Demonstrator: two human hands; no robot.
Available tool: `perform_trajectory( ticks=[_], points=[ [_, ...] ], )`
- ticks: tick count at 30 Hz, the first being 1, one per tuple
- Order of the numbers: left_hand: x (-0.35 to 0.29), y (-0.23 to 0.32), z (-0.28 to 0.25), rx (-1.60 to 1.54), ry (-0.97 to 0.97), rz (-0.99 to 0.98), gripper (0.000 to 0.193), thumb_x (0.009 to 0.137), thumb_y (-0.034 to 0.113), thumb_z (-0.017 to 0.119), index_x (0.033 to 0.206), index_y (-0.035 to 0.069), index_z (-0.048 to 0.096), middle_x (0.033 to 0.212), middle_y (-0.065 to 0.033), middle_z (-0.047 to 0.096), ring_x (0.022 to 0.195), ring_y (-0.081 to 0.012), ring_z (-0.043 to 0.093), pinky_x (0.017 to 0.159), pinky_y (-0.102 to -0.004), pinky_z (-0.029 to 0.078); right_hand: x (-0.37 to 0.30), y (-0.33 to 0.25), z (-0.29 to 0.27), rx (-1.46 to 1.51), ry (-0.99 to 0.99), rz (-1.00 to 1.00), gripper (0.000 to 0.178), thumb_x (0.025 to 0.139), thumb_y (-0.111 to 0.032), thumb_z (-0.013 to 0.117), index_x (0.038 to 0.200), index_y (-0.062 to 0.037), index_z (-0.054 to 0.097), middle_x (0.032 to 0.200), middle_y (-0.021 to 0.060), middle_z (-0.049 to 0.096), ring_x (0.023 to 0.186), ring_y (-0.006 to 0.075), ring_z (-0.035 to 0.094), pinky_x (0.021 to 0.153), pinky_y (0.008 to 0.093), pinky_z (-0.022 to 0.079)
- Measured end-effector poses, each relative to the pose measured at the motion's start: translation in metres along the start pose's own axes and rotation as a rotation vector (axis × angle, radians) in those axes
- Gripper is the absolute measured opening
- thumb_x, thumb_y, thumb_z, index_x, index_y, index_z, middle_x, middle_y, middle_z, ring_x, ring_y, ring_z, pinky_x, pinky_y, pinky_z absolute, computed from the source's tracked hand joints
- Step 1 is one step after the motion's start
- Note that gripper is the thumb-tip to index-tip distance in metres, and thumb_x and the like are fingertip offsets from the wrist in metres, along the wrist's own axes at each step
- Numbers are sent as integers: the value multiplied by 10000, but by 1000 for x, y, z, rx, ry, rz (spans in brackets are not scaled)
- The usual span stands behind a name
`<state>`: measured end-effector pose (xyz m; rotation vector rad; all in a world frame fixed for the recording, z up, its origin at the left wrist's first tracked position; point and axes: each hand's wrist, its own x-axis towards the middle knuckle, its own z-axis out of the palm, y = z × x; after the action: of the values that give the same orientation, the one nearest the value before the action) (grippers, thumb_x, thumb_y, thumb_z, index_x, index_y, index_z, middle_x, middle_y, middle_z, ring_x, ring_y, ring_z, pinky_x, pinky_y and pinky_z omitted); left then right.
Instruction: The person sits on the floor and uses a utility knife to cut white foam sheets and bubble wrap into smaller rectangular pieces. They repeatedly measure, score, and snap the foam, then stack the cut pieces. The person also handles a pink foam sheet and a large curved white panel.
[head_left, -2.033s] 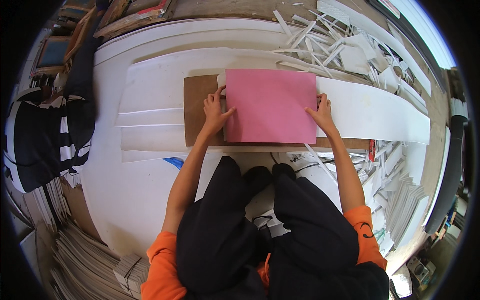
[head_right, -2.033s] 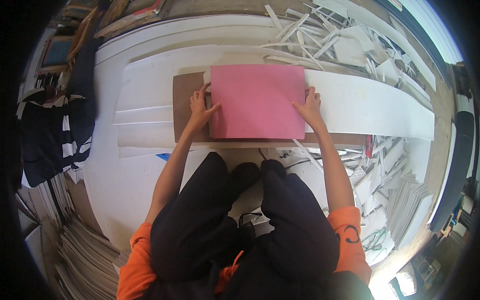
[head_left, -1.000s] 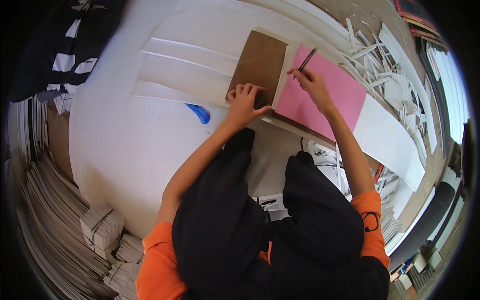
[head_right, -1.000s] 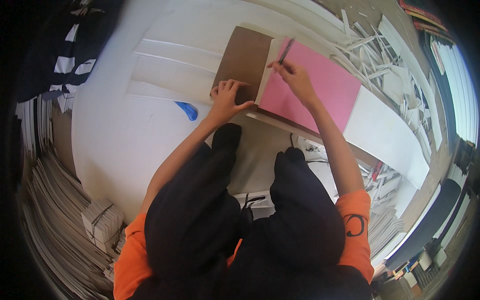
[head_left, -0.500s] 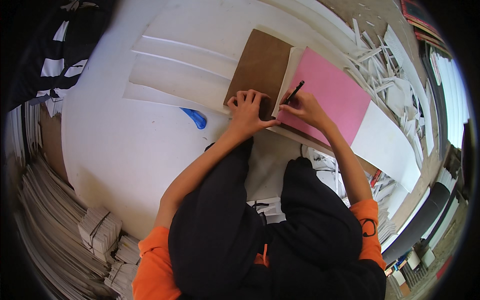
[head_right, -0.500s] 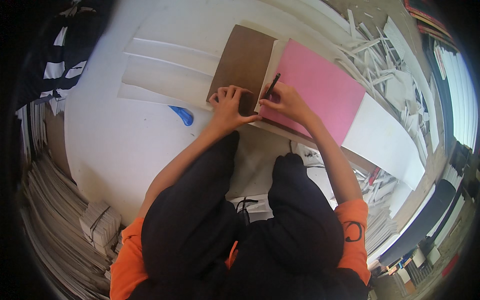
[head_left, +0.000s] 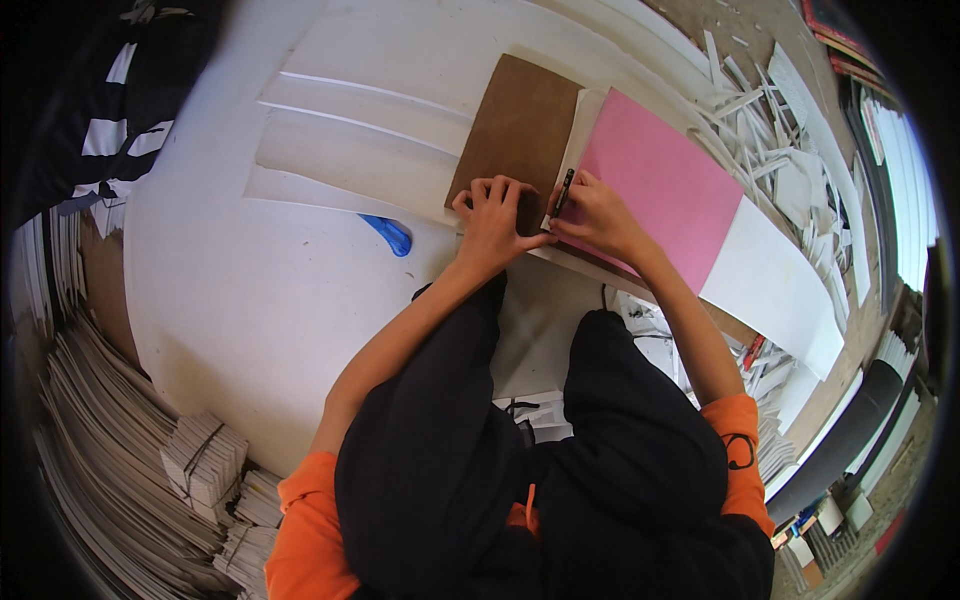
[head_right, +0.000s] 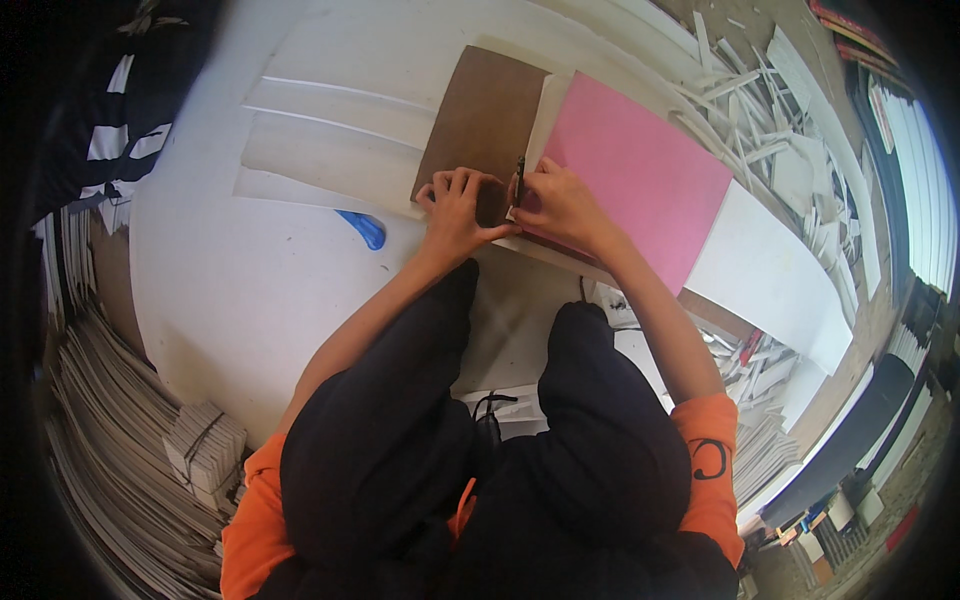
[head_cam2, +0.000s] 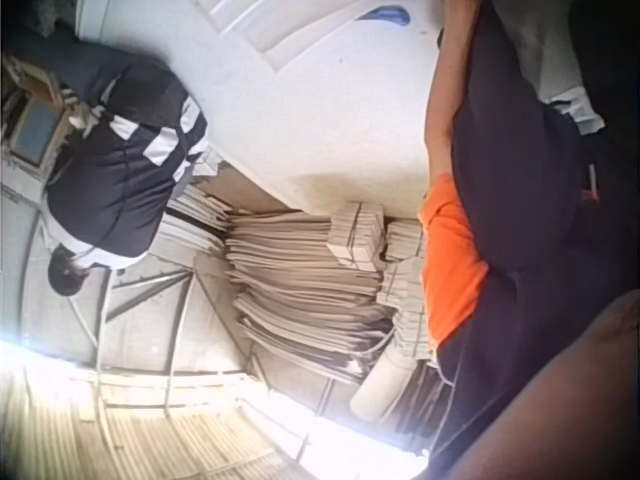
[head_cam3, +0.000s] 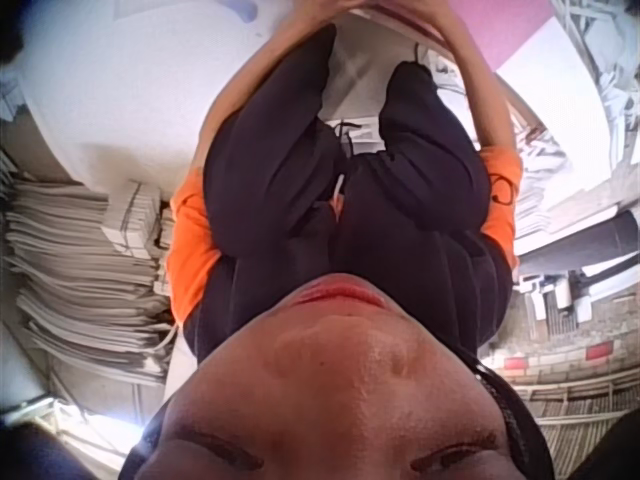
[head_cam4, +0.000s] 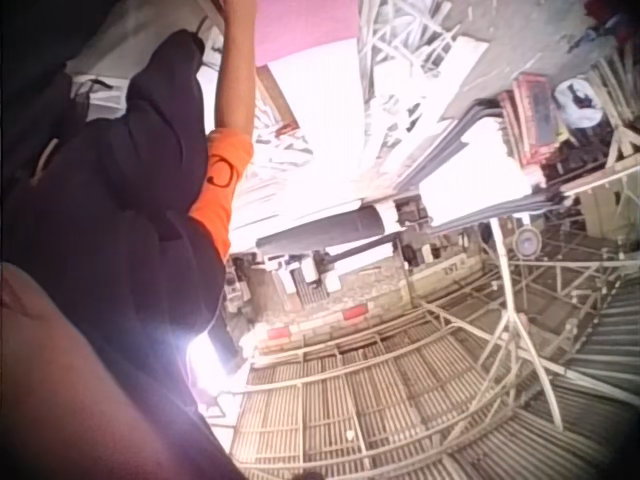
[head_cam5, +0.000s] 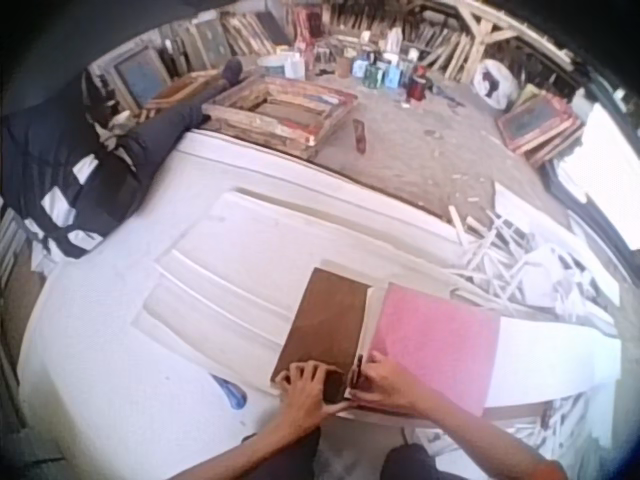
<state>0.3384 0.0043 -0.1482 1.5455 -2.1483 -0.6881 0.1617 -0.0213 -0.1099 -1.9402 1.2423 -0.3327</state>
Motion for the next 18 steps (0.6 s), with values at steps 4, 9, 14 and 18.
perform_trajectory(
  ticks=[4, 9, 14, 18],
  points=[
    [1, 0, 1, -6, -4, -6, 624, 481, 453, 719, 964, 132, 489, 946, -36, 420, 943, -239, 355, 768, -434, 232, -1, -4, 1, -83, -2, 7, 180, 641, -139, 645, 784, -67, 561, 789, 107, 485, 771, 261, 492, 697, 348, 402],
    [0, 0, 1, 2, 4, -24, 631, 472, 467, 719, 947, 122, 485, 936, -39, 414, 940, -242, 352, 759, -431, 231, 2, -6, 1, -111, -3, -12, 184, 645, -126, 641, 793, -62, 552, 789, 111, 492, 780, 261, 495, 682, 344, 408],
    [1, 2, 1, 24, -24, -24, 644, 466, 484, 718, 934, 115, 474, 932, -44, 406, 939, -246, 341, 760, -434, 231, 8, 13, 1, -99, 135, -60, 211, 674, -124, 607, 834, -30, 506, 744, 121, 508, 709, 286, 508, 611, 378, 425],
    [1, 1, 2, 38, -22, -27, 655, 464, 494, 716, 933, 109, 466, 935, -47, 402, 939, -247, 338, 761, -435, 232, 11, 13, -2, -119, 113, 21, 210, 692, -125, 600, 855, -36, 501, 752, 113, 515, 713, 280, 514, 620, 372, 425]
  ],
)
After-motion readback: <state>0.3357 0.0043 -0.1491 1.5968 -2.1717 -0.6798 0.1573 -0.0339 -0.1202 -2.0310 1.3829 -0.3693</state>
